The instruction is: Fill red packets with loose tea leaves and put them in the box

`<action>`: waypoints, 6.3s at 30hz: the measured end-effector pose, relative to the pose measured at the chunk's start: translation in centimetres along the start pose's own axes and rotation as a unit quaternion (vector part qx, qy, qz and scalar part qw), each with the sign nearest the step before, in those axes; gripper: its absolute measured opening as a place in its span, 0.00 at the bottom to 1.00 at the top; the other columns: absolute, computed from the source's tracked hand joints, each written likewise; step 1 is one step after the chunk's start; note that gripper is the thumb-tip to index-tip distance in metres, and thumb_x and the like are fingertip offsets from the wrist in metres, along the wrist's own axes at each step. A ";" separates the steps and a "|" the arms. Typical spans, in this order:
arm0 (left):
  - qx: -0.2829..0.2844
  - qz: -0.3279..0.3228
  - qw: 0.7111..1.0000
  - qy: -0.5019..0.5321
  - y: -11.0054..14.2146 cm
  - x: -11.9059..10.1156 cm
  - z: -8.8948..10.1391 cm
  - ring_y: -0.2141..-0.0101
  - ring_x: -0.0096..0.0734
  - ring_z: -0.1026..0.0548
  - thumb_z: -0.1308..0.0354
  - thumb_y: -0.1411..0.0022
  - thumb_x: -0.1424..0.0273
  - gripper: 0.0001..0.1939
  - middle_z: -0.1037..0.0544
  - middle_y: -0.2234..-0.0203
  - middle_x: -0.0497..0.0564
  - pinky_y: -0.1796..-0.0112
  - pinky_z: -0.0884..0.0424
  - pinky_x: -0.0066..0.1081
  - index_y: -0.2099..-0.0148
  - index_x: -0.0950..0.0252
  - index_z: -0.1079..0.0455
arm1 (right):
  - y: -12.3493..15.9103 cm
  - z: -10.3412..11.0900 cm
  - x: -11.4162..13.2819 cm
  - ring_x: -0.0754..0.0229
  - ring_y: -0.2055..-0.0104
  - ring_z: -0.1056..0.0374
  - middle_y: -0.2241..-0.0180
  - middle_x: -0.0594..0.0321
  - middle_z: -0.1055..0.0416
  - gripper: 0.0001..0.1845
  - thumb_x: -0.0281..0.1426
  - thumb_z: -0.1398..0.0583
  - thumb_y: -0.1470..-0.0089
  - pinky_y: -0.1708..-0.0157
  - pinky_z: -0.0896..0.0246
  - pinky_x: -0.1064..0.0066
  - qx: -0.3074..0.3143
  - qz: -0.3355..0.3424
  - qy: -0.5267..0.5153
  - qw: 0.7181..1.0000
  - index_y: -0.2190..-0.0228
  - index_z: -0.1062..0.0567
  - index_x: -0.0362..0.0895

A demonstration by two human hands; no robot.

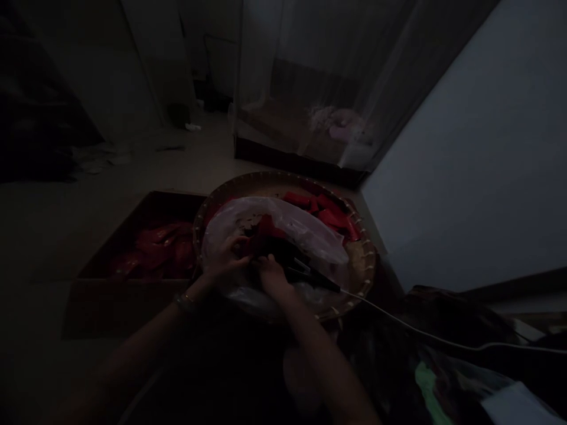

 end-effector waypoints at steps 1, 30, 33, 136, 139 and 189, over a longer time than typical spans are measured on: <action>0.002 -0.001 1.000 -0.002 0.0 0.1 0.0 0.60 0.36 0.27 0.37 0.51 0.70 0.21 0.26 0.60 0.54 0.60 0.29 0.34 0.53 0.64 0.32 | -0.3 0.0 0.0 0.49 0.49 0.44 0.47 0.52 0.36 0.23 0.30 0.46 0.44 0.55 0.41 0.61 -0.002 -0.001 0.005 1.000 0.47 0.33 0.47; 0.020 0.008 1.000 -0.018 0.0 -0.3 0.0 0.61 0.35 0.26 0.37 0.51 0.69 0.20 0.24 0.61 0.52 0.60 0.29 0.34 0.53 0.63 0.31 | 0.2 1.1 0.0 0.54 0.54 0.39 0.53 0.54 0.31 0.22 0.30 0.43 0.48 0.57 0.41 0.68 0.012 0.041 -0.039 0.998 0.50 0.30 0.45; 0.025 0.004 0.999 -0.020 0.0 -0.3 0.0 0.61 0.35 0.26 0.37 0.51 0.69 0.20 0.24 0.61 0.52 0.59 0.29 0.34 0.53 0.63 0.32 | -0.2 0.5 0.3 0.53 0.55 0.38 0.53 0.53 0.31 0.20 0.30 0.43 0.48 0.58 0.41 0.67 0.035 0.050 -0.038 0.997 0.52 0.29 0.44; 0.133 0.061 0.989 0.017 0.5 0.4 -1.6 0.62 0.35 0.25 0.37 0.52 0.70 0.25 0.24 0.60 0.53 0.62 0.28 0.33 0.50 0.64 0.34 | 1.2 8.5 -4.6 0.64 0.77 0.31 0.68 0.61 0.24 0.12 0.32 0.41 0.49 0.75 0.35 0.71 -0.220 -0.122 -0.391 0.885 0.62 0.23 0.43; 0.084 0.082 0.991 0.067 0.3 0.8 -1.4 0.61 0.33 0.25 0.37 0.51 0.69 0.24 0.25 0.60 0.52 0.61 0.27 0.33 0.51 0.64 0.35 | 1.5 7.8 -5.8 0.61 0.72 0.28 0.67 0.60 0.23 0.12 0.30 0.41 0.49 0.72 0.34 0.70 -0.202 -0.139 -0.371 0.896 0.62 0.23 0.42; 0.063 0.070 0.994 0.050 0.3 0.7 -1.1 0.60 0.36 0.25 0.36 0.53 0.72 0.25 0.25 0.60 0.54 0.60 0.28 0.34 0.50 0.64 0.34 | 1.4 12.5 -1.3 0.58 0.59 0.28 0.62 0.61 0.23 0.13 0.22 0.41 0.53 0.56 0.37 0.67 -0.192 -0.040 -0.269 0.943 0.65 0.22 0.45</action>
Point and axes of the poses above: each hand's wrist, its own y-axis away from the middle knuckle, its own z-axis out of the back of the hand, x = y × z, the point moved 3 cm from there along -y, towards the middle knuckle
